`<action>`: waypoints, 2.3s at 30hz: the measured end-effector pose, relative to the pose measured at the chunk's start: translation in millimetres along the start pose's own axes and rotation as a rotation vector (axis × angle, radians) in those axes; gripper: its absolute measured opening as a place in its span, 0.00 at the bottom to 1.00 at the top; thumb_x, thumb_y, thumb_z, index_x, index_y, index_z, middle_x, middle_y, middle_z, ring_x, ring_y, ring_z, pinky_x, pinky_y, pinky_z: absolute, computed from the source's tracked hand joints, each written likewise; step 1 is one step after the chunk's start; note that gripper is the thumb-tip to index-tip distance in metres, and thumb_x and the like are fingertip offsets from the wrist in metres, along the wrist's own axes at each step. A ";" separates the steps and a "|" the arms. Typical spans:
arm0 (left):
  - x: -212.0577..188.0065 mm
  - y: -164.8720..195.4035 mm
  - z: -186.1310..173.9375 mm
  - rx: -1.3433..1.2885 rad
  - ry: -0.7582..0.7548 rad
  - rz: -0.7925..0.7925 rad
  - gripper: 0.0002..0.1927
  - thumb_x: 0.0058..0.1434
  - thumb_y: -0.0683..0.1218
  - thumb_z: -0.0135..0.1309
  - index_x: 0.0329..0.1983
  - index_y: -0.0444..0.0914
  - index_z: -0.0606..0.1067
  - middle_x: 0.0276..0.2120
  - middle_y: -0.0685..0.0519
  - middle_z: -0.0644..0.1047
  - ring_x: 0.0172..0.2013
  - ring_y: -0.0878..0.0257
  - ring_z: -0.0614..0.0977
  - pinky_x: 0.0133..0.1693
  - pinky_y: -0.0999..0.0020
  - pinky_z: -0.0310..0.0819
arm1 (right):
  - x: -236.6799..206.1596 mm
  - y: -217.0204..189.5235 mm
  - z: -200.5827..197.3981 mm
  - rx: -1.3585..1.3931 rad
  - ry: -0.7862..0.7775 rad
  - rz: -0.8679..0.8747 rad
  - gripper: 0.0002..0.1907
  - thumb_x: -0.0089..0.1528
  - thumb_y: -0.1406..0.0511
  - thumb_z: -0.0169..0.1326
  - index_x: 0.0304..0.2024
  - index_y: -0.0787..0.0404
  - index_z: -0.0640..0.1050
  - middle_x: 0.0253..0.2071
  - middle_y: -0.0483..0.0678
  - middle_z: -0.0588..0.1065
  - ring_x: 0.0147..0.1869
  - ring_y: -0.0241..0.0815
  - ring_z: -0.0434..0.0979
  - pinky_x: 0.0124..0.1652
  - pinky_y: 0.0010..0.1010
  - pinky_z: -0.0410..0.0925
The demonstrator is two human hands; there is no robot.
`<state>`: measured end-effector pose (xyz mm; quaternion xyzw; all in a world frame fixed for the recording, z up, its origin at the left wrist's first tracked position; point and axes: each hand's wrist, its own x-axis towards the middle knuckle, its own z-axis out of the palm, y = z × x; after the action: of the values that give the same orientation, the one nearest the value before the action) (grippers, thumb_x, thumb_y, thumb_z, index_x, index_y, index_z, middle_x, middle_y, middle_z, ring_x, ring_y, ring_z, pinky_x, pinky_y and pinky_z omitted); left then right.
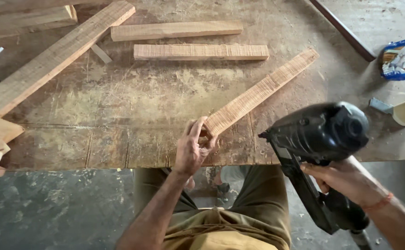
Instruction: The person picks up wooden strips from a workbench, aligns them against a longer board, and fastens them together using a pneumatic nail gun. They reposition the strips, check their fit, and repeat the nailing on several joints across the bench.
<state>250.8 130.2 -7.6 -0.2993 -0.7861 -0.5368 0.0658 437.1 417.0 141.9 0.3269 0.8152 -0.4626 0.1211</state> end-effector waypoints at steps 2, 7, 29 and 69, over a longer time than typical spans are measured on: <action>-1.7 5.7 0.1 -0.086 0.020 -0.028 0.30 0.61 0.44 0.65 0.64 0.33 0.68 0.52 0.45 0.76 0.46 0.55 0.86 0.45 0.65 0.87 | -6.9 -20.2 -6.5 -0.064 -0.032 0.004 0.12 0.57 0.62 0.65 0.25 0.65 0.81 0.10 0.50 0.70 0.14 0.42 0.68 0.18 0.35 0.62; 0.7 10.0 -1.9 -0.077 0.048 -0.047 0.29 0.60 0.44 0.66 0.62 0.34 0.70 0.52 0.46 0.76 0.46 0.55 0.87 0.45 0.66 0.87 | -17.6 -80.1 -12.3 -0.336 -0.176 -0.147 0.12 0.63 0.59 0.63 0.35 0.61 0.79 0.18 0.47 0.73 0.18 0.38 0.73 0.20 0.32 0.70; -1.8 -3.6 -18.3 -0.131 0.060 0.013 0.32 0.59 0.42 0.65 0.66 0.35 0.67 0.50 0.47 0.73 0.45 0.53 0.80 0.45 0.61 0.80 | 10.4 -167.2 58.2 -0.566 -0.304 0.146 0.15 0.66 0.54 0.57 0.28 0.52 0.78 0.13 0.46 0.71 0.17 0.38 0.70 0.22 0.35 0.66; -7.1 4.4 -5.2 0.125 0.100 0.098 0.31 0.55 0.42 0.68 0.60 0.32 0.69 0.52 0.42 0.73 0.51 0.44 0.78 0.52 0.54 0.77 | 43.5 -162.2 -11.5 -0.489 -0.220 0.108 0.22 0.62 0.57 0.59 0.20 0.63 0.71 0.15 0.45 0.66 0.18 0.39 0.66 0.23 0.36 0.64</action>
<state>257.8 123.8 -4.9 -0.3055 -0.7983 -0.4971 0.1495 300.8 386.7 235.9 0.2787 0.8660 -0.2777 0.3086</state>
